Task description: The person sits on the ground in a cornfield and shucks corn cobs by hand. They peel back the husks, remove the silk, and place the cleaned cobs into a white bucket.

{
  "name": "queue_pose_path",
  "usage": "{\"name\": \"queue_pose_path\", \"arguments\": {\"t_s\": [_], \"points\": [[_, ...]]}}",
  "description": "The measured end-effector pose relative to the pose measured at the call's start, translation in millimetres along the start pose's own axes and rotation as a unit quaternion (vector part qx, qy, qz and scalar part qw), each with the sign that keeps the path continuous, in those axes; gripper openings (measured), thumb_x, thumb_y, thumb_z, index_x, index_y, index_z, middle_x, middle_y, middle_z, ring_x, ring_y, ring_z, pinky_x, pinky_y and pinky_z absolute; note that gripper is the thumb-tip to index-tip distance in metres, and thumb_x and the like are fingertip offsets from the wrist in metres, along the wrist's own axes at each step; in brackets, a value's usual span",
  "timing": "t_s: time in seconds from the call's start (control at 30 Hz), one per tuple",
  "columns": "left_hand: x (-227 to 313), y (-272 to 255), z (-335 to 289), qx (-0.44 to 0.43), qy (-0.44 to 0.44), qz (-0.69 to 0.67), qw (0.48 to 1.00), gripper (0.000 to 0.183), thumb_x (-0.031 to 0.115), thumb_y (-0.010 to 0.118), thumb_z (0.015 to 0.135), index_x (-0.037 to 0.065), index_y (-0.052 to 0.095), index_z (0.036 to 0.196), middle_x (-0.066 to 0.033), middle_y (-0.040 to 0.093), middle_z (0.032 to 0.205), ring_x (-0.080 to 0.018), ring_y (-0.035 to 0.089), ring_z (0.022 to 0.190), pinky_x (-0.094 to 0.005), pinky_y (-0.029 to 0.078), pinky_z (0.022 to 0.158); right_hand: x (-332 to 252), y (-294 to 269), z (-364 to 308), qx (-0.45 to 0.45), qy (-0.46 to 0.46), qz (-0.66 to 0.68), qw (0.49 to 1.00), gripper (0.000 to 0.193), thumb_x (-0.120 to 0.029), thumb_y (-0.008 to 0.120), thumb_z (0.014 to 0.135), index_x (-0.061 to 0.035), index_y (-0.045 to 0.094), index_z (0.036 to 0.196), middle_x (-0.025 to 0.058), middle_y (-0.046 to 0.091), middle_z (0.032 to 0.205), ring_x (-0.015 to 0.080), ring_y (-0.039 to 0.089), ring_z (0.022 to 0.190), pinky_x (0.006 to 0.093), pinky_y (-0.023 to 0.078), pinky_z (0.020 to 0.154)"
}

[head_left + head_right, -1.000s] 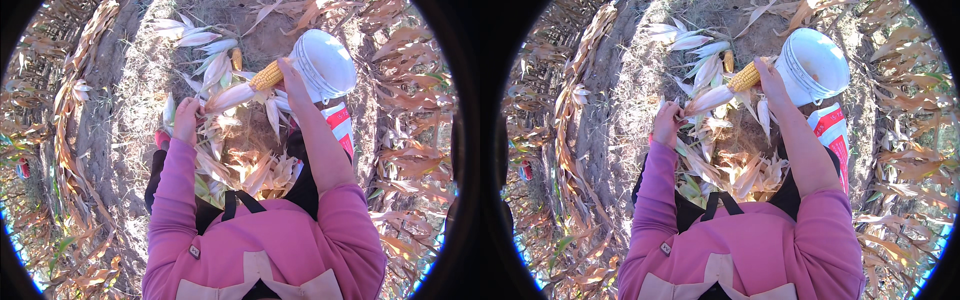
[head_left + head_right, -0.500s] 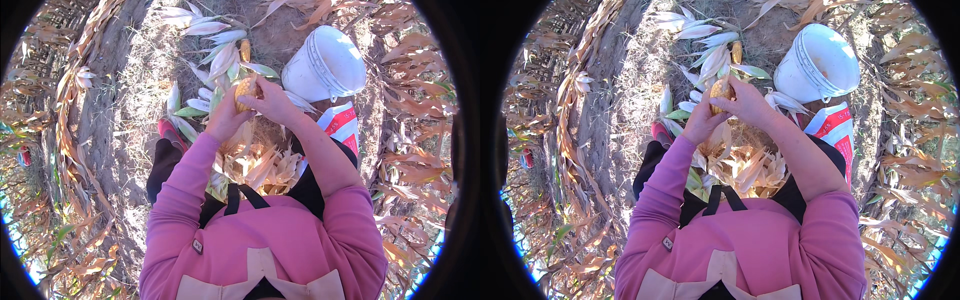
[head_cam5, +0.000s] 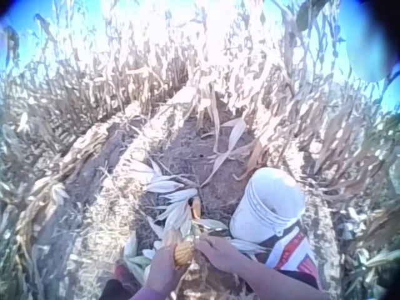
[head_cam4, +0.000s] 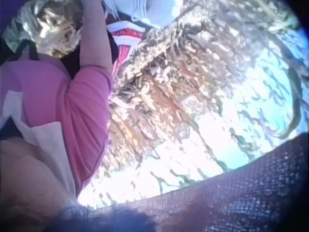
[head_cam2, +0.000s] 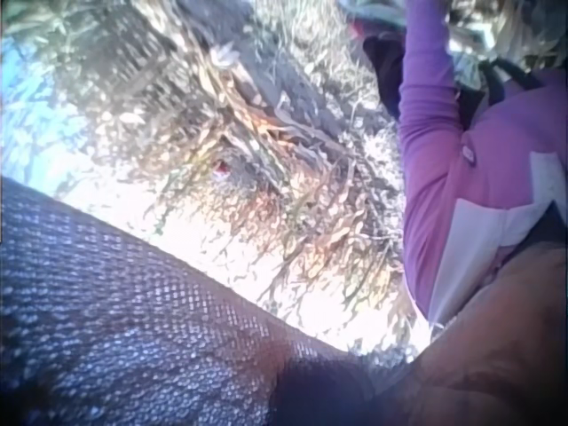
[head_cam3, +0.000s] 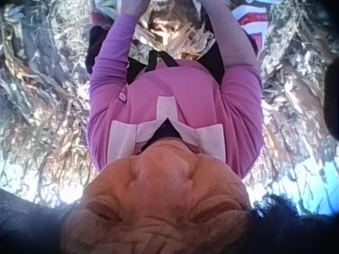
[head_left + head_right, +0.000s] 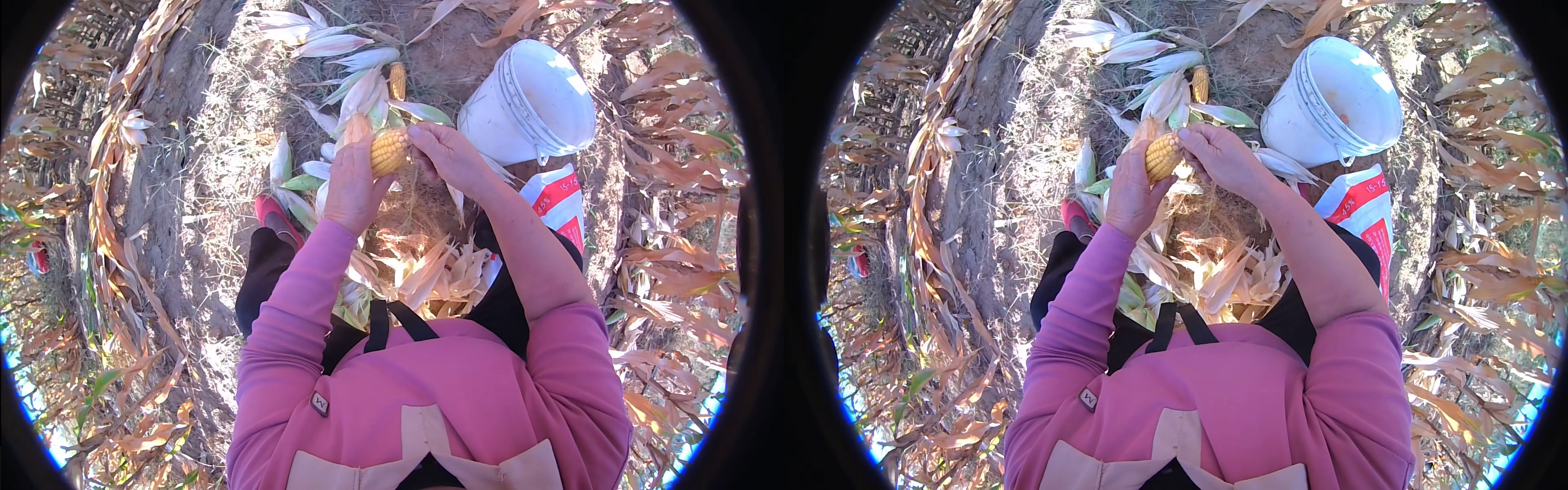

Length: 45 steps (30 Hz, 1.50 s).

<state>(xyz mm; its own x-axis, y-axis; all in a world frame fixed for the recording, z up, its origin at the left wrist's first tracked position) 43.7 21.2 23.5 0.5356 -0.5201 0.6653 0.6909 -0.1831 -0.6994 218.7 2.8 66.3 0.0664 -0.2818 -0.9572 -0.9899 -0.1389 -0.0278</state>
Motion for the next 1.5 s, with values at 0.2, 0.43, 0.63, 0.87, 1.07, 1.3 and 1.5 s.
{"name": "queue_pose_path", "arguments": {"t_s": [0.2,0.43,0.63,0.87,1.07,1.3,1.5], "points": [[-3.4,7.7,1.5,-0.059,-0.077,-0.215,0.972,0.063,0.013,0.073,0.076,-0.001,0.038,0.127,-0.0203,0.053,0.113,-0.0353,0.053,0.105,-0.0401,0.042,0.092,1.3,4.3,0.9,-0.019,-0.033,0.072,0.997,0.03,-0.027,0.043,0.1,-0.0064,0.048,0.08,-0.0037,0.043,0.064,0.0053,0.039,0.053,0.021,0.038,0.05],[-11.3,20.3,-1.4,-0.11,-0.158,-0.442,0.876,0.059,0.012,0.065,0.088,0.003,0.031,0.136,-0.0052,0.051,0.117,-0.0122,0.05,0.106,-0.0284,0.043,0.091,10.1,-8.7,4.9,0.035,-0.06,0.001,0.998,0.015,-0.017,0.05,0.095,-0.0039,0.053,0.087,-0.0021,0.05,0.071,0.0053,0.047,0.061,0.0213,0.042,0.058],[-10.0,12.6,1.3,-0.096,-0.183,-0.472,0.857,0.058,0.013,0.066,0.088,0.003,0.034,0.135,-0.004,0.052,0.117,-0.0112,0.051,0.106,-0.0275,0.043,0.091,8.6,-36.8,2.0,0.127,-0.094,-0.279,0.947,0.027,-0.022,0.06,0.088,0.0019,0.055,0.1,0.0093,0.063,0.086,0.0168,0.057,0.071,0.0297,0.048,0.069],[-1.5,13.5,1.7,-0.153,-0.156,-0.482,0.848,0.052,0.008,0.067,0.084,0.001,0.038,0.127,-0.0054,0.051,0.112,-0.0108,0.05,0.101,-0.0268,0.044,0.087,4.0,-10.4,-2.4,-0.023,-0.085,-0.276,0.957,0.043,-0.039,0.063,0.088,0.0018,0.055,0.098,0.0194,0.063,0.085,0.0327,0.061,0.077,0.0368,0.047,0.071],[-10.2,6.8,2.2,-0.232,-0.135,-0.429,0.863,0.051,0.008,0.067,0.084,0.001,0.039,0.125,-0.0058,0.051,0.111,-0.011,0.049,0.1,-0.0271,0.043,0.087,3.2,-13.6,-4.6,-0.076,-0.093,-0.356,0.927,0.038,-0.037,0.058,0.091,0.0007,0.055,0.089,0.0156,0.061,0.076,0.0305,0.057,0.064,0.0379,0.046,0.062],[-21.7,5.0,3.5,-0.207,-0.153,-0.352,0.9,0.057,0.007,0.067,0.085,0.002,0.036,0.133,-0.0033,0.052,0.113,-0.0105,0.051,0.102,-0.0265,0.043,0.09,-13.6,-39.0,-10.2,-0.02,-0.064,0.015,0.998,0.025,-0.025,0.041,0.101,-0.006,0.055,0.093,-0.0028,0.051,0.068,0.004,0.046,0.057,0.0185,0.041,0.054],[-20.2,0.5,9.0,-0.112,-0.256,-0.493,0.824,0.051,0.01,0.066,0.085,0.002,0.043,0.131,-0.0043,0.057,0.111,-0.0116,0.056,0.1,-0.0285,0.046,0.088,17.8,-51.4,-24.3,0.08,-0.038,-0.55,0.831,0.034,-0.023,0.051,0.093,-0.003,0.054,0.12,0.0154,0.061,0.105,0.0247,0.062,0.095,0.0351,0.051,0.079]]}}
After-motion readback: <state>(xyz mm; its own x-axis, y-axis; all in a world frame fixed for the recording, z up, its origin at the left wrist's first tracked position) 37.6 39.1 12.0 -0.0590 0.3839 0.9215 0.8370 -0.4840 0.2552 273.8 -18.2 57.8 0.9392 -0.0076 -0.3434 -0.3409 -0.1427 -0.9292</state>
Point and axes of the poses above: each hand's wrist, its own z-axis towards the middle knuckle, its own y-axis out of the palm, x = y × z, the point moved 2 cm from there along z, towards the middle knuckle
